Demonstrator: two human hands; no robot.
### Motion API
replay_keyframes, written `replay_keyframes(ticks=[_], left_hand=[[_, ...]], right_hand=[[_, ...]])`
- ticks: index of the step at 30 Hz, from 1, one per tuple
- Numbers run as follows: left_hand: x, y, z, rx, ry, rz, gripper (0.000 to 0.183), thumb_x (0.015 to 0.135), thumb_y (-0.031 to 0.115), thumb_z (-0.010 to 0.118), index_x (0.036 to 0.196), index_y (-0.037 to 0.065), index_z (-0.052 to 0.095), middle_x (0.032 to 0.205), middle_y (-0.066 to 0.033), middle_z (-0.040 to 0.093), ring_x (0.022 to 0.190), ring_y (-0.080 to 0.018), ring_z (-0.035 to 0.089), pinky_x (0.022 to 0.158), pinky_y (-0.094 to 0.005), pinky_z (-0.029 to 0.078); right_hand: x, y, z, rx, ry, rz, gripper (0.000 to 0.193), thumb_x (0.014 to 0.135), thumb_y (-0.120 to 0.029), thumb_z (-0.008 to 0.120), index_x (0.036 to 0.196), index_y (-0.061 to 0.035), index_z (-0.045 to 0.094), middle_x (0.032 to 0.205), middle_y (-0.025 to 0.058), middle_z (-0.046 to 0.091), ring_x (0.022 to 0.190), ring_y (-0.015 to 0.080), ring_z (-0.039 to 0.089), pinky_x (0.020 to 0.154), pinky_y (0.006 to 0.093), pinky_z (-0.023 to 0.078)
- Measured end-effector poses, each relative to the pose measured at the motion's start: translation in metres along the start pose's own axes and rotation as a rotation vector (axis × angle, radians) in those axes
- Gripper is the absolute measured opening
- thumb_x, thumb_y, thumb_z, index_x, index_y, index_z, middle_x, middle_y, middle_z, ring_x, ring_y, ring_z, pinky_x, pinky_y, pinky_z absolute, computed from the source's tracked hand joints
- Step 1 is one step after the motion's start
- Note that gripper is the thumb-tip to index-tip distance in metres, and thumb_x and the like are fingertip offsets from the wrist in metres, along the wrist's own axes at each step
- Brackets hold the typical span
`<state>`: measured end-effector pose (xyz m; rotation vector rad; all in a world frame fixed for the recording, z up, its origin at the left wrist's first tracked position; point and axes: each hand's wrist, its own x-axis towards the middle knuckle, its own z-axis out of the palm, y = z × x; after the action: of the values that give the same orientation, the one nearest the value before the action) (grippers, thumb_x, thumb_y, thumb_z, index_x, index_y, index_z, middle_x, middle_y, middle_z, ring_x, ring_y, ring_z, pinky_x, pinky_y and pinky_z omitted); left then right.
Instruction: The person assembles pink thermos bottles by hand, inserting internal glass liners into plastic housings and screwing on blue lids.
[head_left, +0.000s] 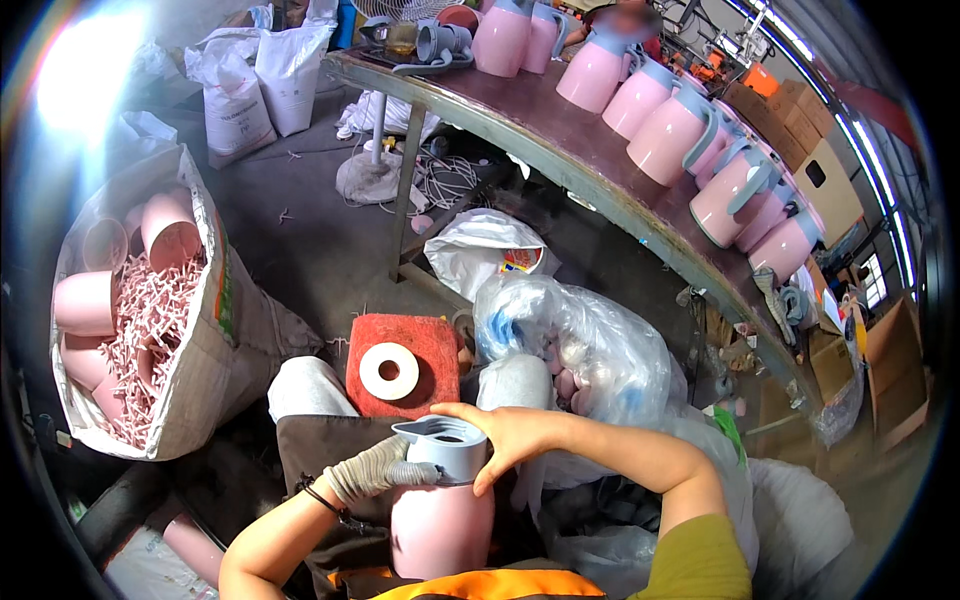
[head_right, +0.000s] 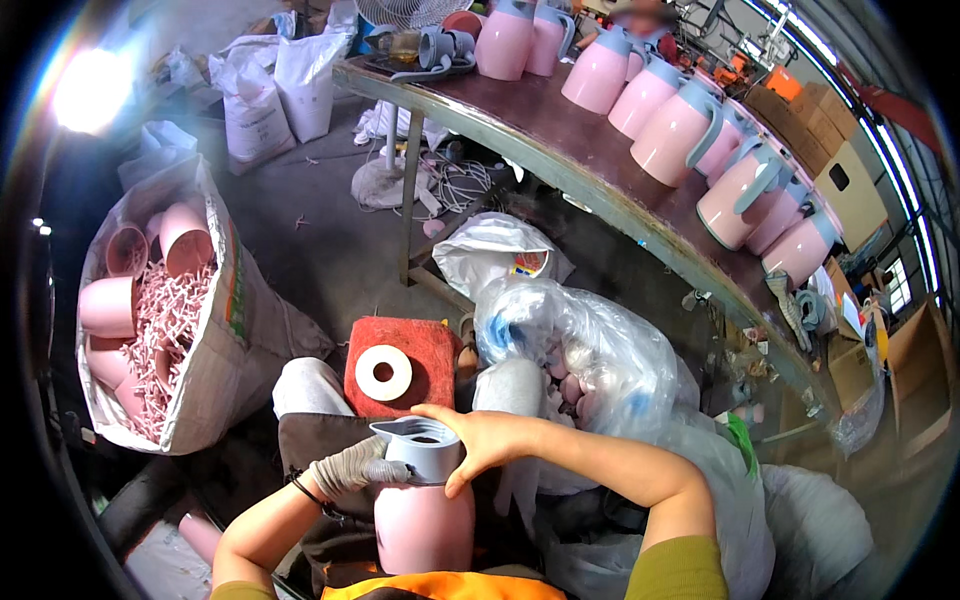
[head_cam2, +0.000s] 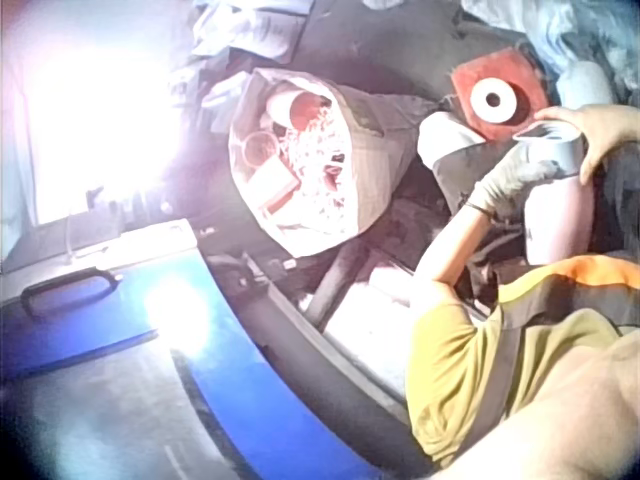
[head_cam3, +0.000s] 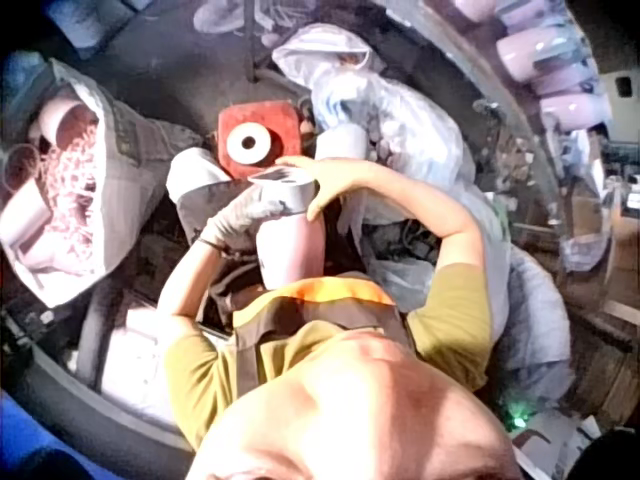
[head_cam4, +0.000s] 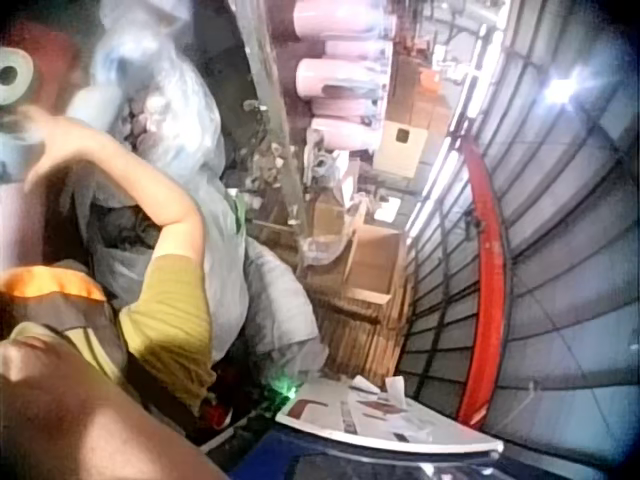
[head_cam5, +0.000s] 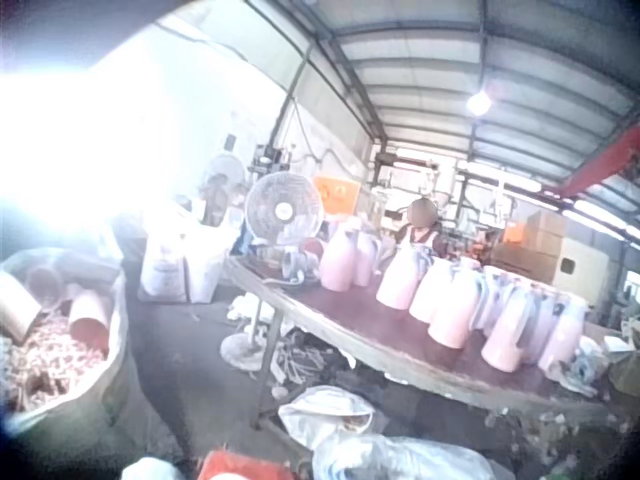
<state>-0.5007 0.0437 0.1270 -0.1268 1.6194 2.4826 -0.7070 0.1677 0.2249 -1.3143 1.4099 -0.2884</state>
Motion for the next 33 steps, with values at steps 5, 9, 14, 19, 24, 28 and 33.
replay_keyframes(ticks=[5, 9, 14, 19, 24, 28, 33], left_hand=[[-0.004, 0.010, 0.007, 0.042, 0.034, -0.062, 0.049, 0.085, 0.024, 0.072, 0.127, 0.004, 0.056, 0.111, -0.0049, 0.063, 0.099, -0.0114, 0.056, 0.087, -0.0280, 0.048], [-0.001, 0.012, 0.008, 0.057, 0.000, -0.055, 0.053, 0.085, 0.027, 0.072, 0.129, 0.004, 0.054, 0.114, -0.0050, 0.063, 0.102, -0.0122, 0.055, 0.089, -0.0284, 0.047], [0.003, 0.029, 0.009, 0.017, -0.049, -0.086, 0.057, 0.085, 0.030, 0.072, 0.132, 0.004, 0.052, 0.118, -0.0046, 0.061, 0.106, -0.0123, 0.054, 0.094, -0.0285, 0.044], [0.012, 0.043, -0.006, -0.113, -0.029, -0.116, 0.062, 0.092, 0.046, 0.059, 0.135, 0.003, 0.048, 0.125, -0.0072, 0.058, 0.112, -0.0166, 0.054, 0.100, -0.0329, 0.041], [0.044, 0.027, -0.076, -0.022, 0.458, 0.124, 0.051, 0.096, 0.051, 0.050, 0.115, 0.005, 0.063, 0.105, -0.0083, 0.068, 0.097, -0.0220, 0.065, 0.087, -0.0369, 0.051], [0.055, 0.028, -0.075, 1.414, 0.776, 0.031, 0.068, 0.073, 0.053, 0.070, 0.123, 0.008, 0.058, 0.126, -0.0191, 0.057, 0.115, -0.0352, 0.055, 0.091, -0.0442, 0.046], [0.067, 0.002, -0.066, 1.512, 0.794, -0.237, 0.089, 0.064, 0.053, 0.077, 0.138, 0.015, 0.043, 0.137, -0.0222, 0.041, 0.126, -0.0398, 0.042, 0.097, -0.0559, 0.039]], right_hand=[[0.004, 0.016, 0.009, 0.081, -0.026, -0.005, 0.124, 0.058, -0.037, 0.091, 0.152, -0.0139, 0.013, 0.134, 0.0211, 0.052, 0.122, 0.0301, 0.053, 0.101, 0.0364, 0.041], [0.001, 0.018, 0.008, 0.025, -0.011, -0.044, 0.122, 0.060, -0.043, 0.088, 0.153, -0.0174, 0.013, 0.128, 0.0213, 0.057, 0.113, 0.0331, 0.060, 0.097, 0.0373, 0.044], [-0.005, 0.016, 0.003, 0.003, -0.007, 0.000, 0.119, 0.062, -0.047, 0.086, 0.153, -0.0176, 0.015, 0.124, 0.0220, 0.060, 0.112, 0.0346, 0.061, 0.096, 0.0372, 0.045], [-0.013, 0.011, 0.001, -0.012, 0.038, 0.008, 0.117, 0.062, -0.046, 0.085, 0.153, -0.0174, 0.016, 0.124, 0.0224, 0.060, 0.113, 0.0355, 0.060, 0.097, 0.0376, 0.045], [-0.018, 0.012, 0.003, -0.003, 0.071, 0.006, 0.117, 0.063, -0.045, 0.085, 0.153, -0.0176, 0.016, 0.123, 0.0227, 0.060, 0.113, 0.0357, 0.060, 0.097, 0.0380, 0.045], [-0.023, 0.012, 0.002, -0.018, 0.103, 0.015, 0.117, 0.064, -0.045, 0.085, 0.153, -0.0180, 0.015, 0.120, 0.0228, 0.062, 0.111, 0.0362, 0.061, 0.095, 0.0387, 0.046], [-0.035, -0.004, 0.000, -0.064, 0.155, 0.028, 0.116, 0.064, -0.046, 0.084, 0.154, -0.0196, 0.015, 0.115, 0.0228, 0.064, 0.104, 0.0366, 0.063, 0.090, 0.0389, 0.048]])
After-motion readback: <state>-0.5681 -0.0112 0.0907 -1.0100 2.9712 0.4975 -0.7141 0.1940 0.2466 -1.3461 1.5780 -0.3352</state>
